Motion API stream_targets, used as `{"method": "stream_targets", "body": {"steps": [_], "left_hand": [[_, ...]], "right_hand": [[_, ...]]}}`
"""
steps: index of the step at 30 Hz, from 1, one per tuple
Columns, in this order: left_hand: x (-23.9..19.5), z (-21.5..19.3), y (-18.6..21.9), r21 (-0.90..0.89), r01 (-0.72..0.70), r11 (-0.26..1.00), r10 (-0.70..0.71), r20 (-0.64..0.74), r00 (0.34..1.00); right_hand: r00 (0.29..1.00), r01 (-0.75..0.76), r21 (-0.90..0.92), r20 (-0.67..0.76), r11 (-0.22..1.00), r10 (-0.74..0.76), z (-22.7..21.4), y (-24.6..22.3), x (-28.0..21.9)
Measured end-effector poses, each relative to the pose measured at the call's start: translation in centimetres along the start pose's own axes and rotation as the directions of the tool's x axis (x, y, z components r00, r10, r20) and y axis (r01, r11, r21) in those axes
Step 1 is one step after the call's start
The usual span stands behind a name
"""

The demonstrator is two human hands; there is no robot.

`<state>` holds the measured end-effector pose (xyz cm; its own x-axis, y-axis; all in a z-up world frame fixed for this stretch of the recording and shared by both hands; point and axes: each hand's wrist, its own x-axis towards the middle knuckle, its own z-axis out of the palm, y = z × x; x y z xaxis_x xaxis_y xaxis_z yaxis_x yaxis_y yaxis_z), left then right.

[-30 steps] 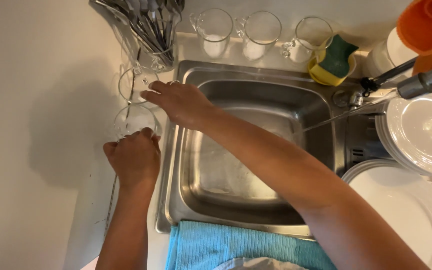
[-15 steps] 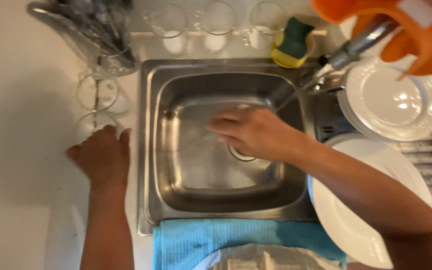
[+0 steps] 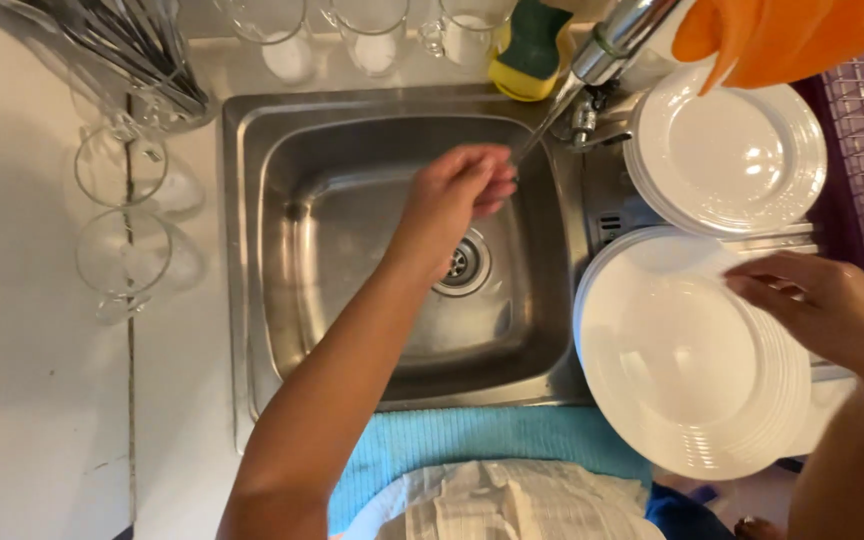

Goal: The person washes glasses and plates in a kitchen sink using a yellow sponge and running water. They rinse each item and place them on the counter or drying rack. The person also scrubs the sink basin and the draining board.

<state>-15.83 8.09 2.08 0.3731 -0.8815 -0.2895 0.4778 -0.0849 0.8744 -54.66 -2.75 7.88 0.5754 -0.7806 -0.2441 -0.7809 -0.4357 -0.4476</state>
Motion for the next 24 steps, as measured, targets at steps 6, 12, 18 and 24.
{"method": "stream_targets", "body": {"steps": [6, 12, 18, 24], "left_hand": [[7.0, 4.3, -1.9, -0.227, 0.343, 0.911, -0.341, 0.050, 0.939], [4.6, 6.1, -10.2, 0.256, 0.341, 0.905, -0.353, 0.004, 0.935], [-4.3, 8.0, -11.4, 0.454, 0.637, 0.623, -0.752, 0.122, 0.648], [-8.1, 10.4, -11.8, 0.530, 0.516, 0.673, -0.654, 0.100, 0.750]], "right_hand": [[0.949, -0.306, -0.396, -0.204, 0.866, 0.242, 2.2, 12.4, -2.9], [0.697, -0.710, 0.184, 0.046, 0.680, 0.715, 2.9, 3.9, -3.8], [0.572, -0.773, 0.416, 0.128, 0.480, 0.810, 4.0, 1.2, -4.2], [0.534, -0.795, 0.385, 0.077, 0.469, 0.842, 4.1, -0.7, -4.3]]}}
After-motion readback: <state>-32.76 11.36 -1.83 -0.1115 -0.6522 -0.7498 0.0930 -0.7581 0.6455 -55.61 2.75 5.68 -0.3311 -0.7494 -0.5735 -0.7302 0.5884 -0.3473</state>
